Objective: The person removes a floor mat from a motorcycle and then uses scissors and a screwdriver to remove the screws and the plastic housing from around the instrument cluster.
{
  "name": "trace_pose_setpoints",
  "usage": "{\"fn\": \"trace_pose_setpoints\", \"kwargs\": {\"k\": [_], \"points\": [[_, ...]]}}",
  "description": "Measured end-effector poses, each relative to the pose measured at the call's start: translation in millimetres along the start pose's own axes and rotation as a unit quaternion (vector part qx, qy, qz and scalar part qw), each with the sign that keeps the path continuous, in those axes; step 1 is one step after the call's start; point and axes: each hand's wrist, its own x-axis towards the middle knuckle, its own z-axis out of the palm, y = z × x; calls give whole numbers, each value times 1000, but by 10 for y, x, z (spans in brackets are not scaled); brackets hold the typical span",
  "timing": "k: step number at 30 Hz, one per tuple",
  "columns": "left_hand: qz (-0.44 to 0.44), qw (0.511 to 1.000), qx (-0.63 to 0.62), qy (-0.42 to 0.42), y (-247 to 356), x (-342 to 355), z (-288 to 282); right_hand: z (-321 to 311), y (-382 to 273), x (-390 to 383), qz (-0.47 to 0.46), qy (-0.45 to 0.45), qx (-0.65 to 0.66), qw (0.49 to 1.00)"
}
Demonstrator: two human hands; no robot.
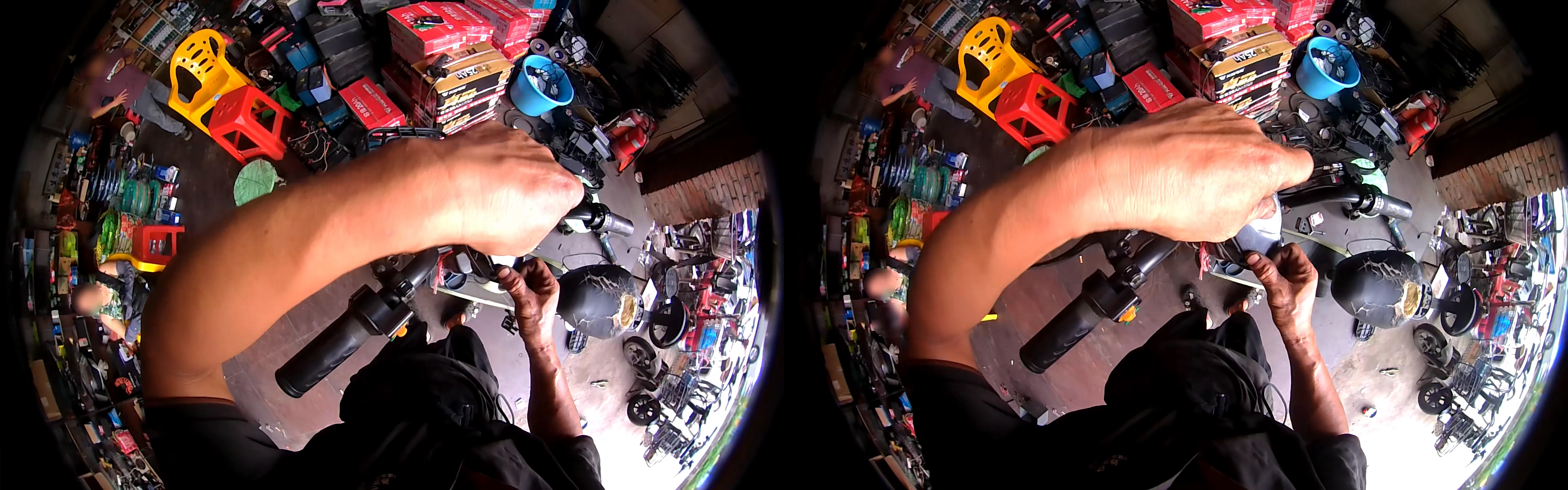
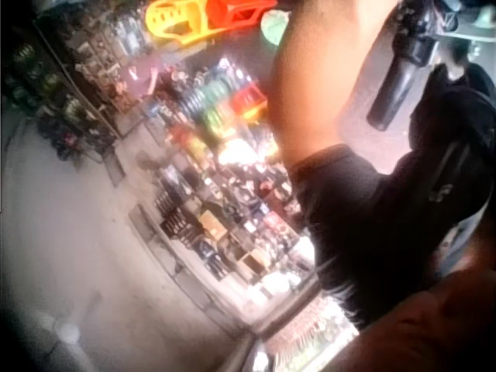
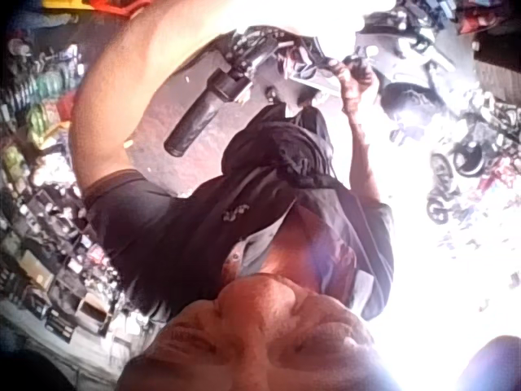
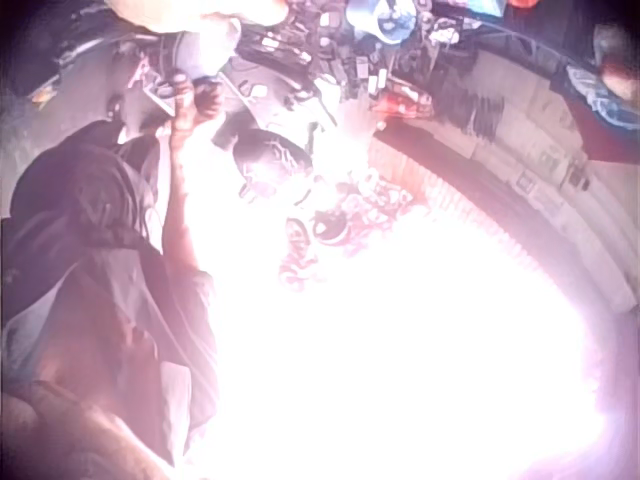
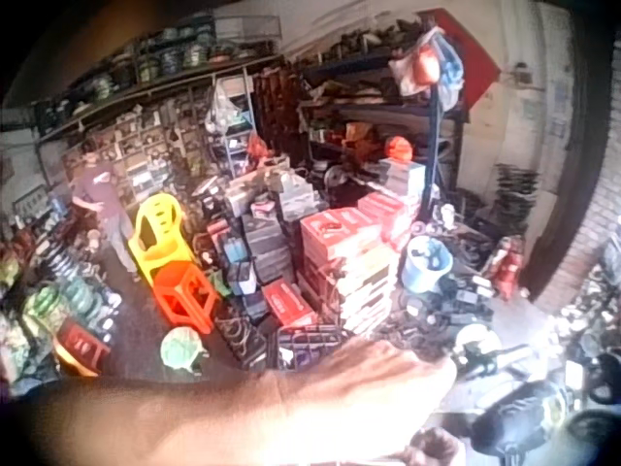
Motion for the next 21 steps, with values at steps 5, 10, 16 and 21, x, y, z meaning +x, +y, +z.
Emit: {"fn": "trace_pose_setpoints", "kwargs": {"k": [5,10,16,21], "points": [[3,998,58,18,54,-17,16,-27,-5,16,-8,-13,-3,1000],[-48,993,95,57,184,-26,40,16,-128,6,-41,-1,-14,999],[-157,985,73,29,232,68,61,386,-690,299,-162,-64,15,985],[-103,984,118,90,129,-34,134,565,-546,435,-268,-96,80,955]]}}
